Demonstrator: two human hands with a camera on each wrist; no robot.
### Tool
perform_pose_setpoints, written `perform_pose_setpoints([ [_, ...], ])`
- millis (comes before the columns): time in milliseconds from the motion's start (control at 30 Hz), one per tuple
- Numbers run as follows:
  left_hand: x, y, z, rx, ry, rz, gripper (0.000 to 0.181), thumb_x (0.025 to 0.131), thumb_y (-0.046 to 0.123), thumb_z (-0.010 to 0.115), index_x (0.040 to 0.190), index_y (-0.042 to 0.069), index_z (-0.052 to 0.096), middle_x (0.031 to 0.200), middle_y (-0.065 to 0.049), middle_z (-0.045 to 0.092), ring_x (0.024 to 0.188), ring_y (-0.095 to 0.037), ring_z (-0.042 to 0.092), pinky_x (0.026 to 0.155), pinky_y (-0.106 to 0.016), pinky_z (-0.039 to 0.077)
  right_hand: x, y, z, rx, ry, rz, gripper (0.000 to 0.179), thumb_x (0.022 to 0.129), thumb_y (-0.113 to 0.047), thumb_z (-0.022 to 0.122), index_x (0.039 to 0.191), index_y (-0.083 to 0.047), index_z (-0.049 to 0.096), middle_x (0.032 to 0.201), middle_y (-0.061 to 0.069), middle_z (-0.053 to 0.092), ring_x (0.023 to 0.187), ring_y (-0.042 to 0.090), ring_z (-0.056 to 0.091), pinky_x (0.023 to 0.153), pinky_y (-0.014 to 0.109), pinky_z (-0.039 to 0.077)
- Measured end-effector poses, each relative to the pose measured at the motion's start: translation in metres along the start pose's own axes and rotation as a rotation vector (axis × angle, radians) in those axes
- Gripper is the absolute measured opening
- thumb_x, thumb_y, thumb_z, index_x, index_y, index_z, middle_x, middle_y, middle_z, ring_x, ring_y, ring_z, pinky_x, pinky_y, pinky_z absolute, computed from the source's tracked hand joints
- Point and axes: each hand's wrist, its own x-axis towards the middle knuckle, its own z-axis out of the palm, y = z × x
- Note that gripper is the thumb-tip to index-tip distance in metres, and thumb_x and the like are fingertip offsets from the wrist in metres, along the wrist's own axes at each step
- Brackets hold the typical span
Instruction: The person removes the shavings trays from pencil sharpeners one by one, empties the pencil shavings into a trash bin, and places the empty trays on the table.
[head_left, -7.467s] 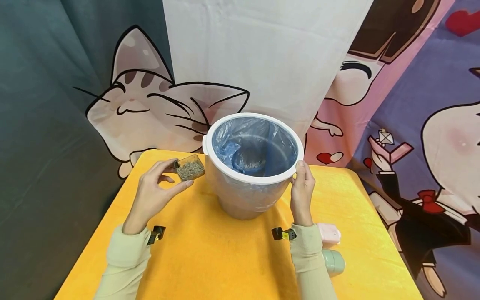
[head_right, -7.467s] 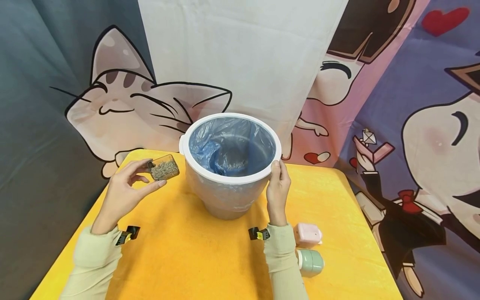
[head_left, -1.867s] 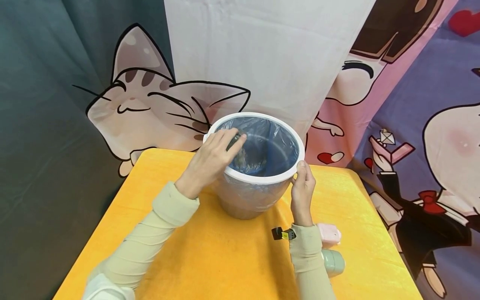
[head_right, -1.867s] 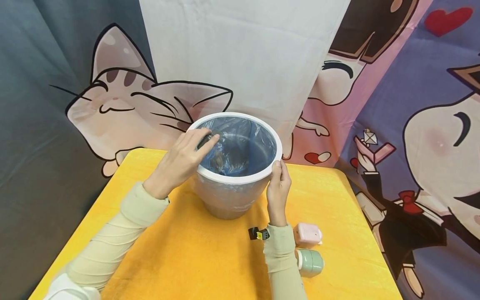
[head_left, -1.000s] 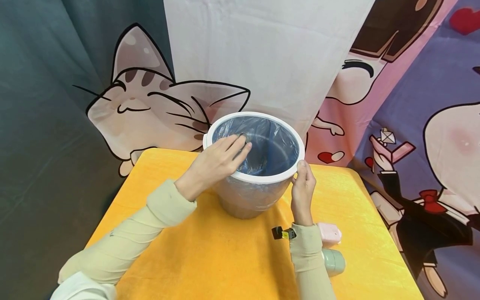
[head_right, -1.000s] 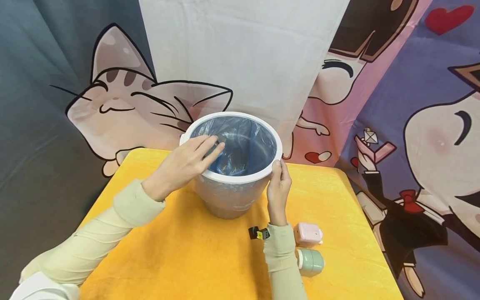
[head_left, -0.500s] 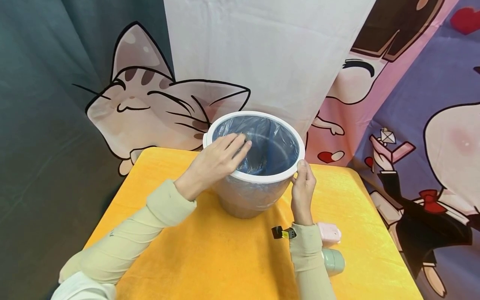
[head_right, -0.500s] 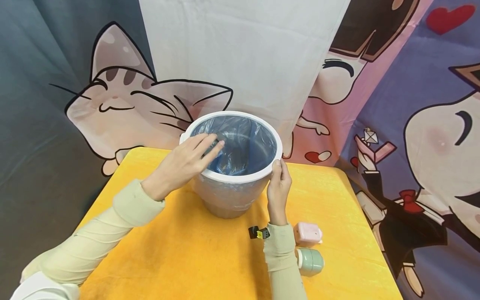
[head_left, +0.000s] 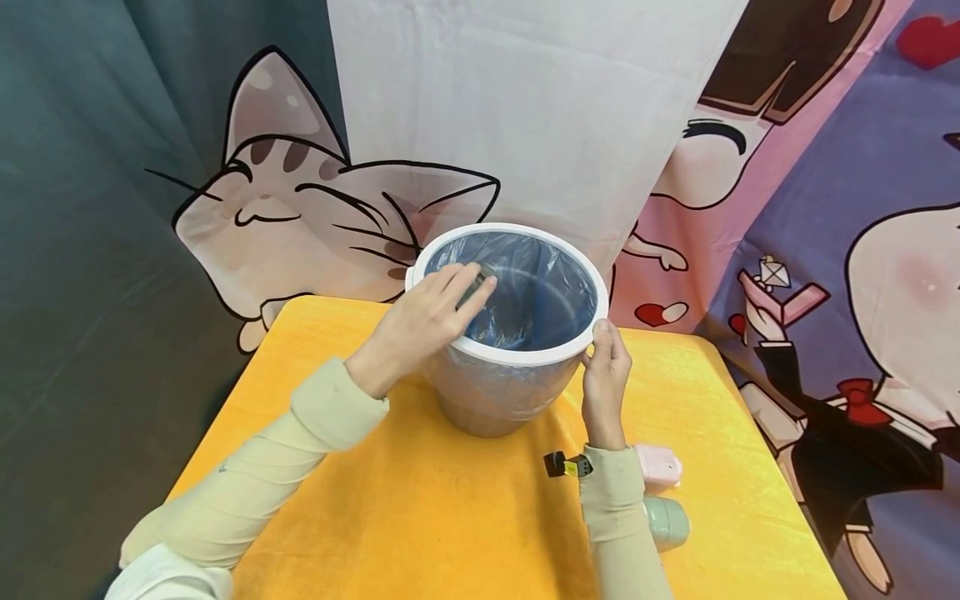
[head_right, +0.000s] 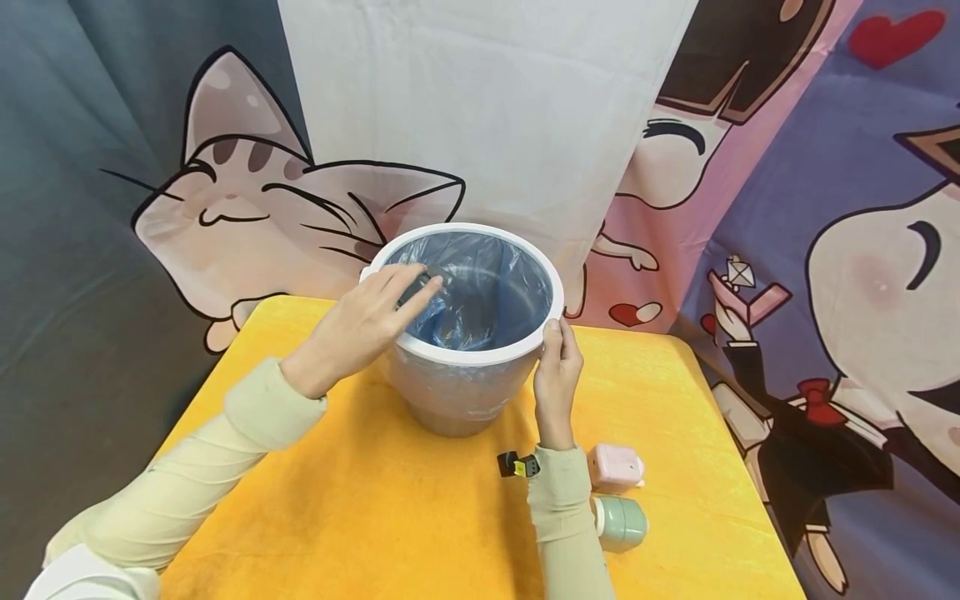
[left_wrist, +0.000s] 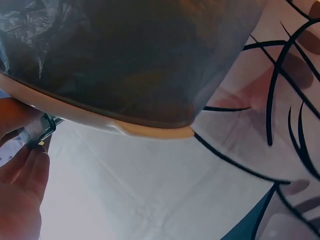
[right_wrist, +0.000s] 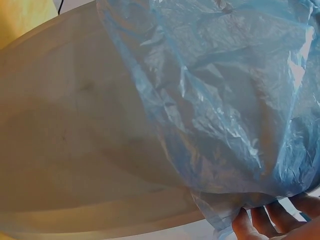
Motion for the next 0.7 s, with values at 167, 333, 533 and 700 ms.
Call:
perform_pose_setpoints([
  [167, -0.0017, -0.0030, -0.0006, -0.115, 0.011, -0.063, 0.036, 0.087, -0.010, 0.052, 0.122, -0.001, 0.056, 0.117, -0.022, 0.051, 0.104, -0.034, 0.049, 0.092, -0.037, 0.045, 0.0004, 0.0002, 0.0002, -0.010, -0.003, -0.006, 0.043, 0.096, -0.037, 0.044, 0.114, -0.001, 0.058, 0.109, 0.014, 0.055, 0.103, 0.022, 0.051, 0.094, 0.049, 0.043],
  [333, -0.0034, -0.0053, -0.0012, -0.173, 0.036, -0.106, 0.037, 0.086, -0.012, 0.051, 0.121, -0.002, 0.056, 0.115, -0.023, 0.050, 0.103, -0.034, 0.050, 0.093, -0.039, 0.046, 0.0004, 0.0000, 0.0002, -0.012, -0.002, -0.007, 0.043, 0.096, -0.037, 0.044, 0.114, -0.001, 0.058, 0.109, 0.014, 0.055, 0.103, 0.023, 0.051, 0.094, 0.049, 0.043],
  [533, -0.0032, -0.0052, -0.0029, -0.218, 0.068, -0.162, 0.045, 0.078, -0.003, 0.066, 0.121, -0.004, 0.055, 0.112, -0.024, 0.051, 0.100, -0.035, 0.050, 0.089, -0.039, 0.048, -0.0006, -0.0002, -0.0006, -0.008, -0.013, 0.004, 0.042, 0.096, -0.037, 0.044, 0.121, -0.007, 0.058, 0.117, 0.011, 0.056, 0.108, 0.022, 0.051, 0.096, 0.049, 0.042],
  [700, -0.0023, -0.0027, -0.0053, -0.301, 0.066, -0.198, 0.058, 0.070, 0.002, 0.076, 0.123, -0.005, 0.052, 0.115, -0.024, 0.048, 0.104, -0.034, 0.048, 0.091, -0.037, 0.047, -0.0006, -0.0003, -0.0006, -0.004, -0.007, -0.001, 0.042, 0.096, -0.037, 0.044, 0.120, -0.005, 0.058, 0.117, 0.013, 0.056, 0.108, 0.023, 0.051, 0.096, 0.050, 0.042],
])
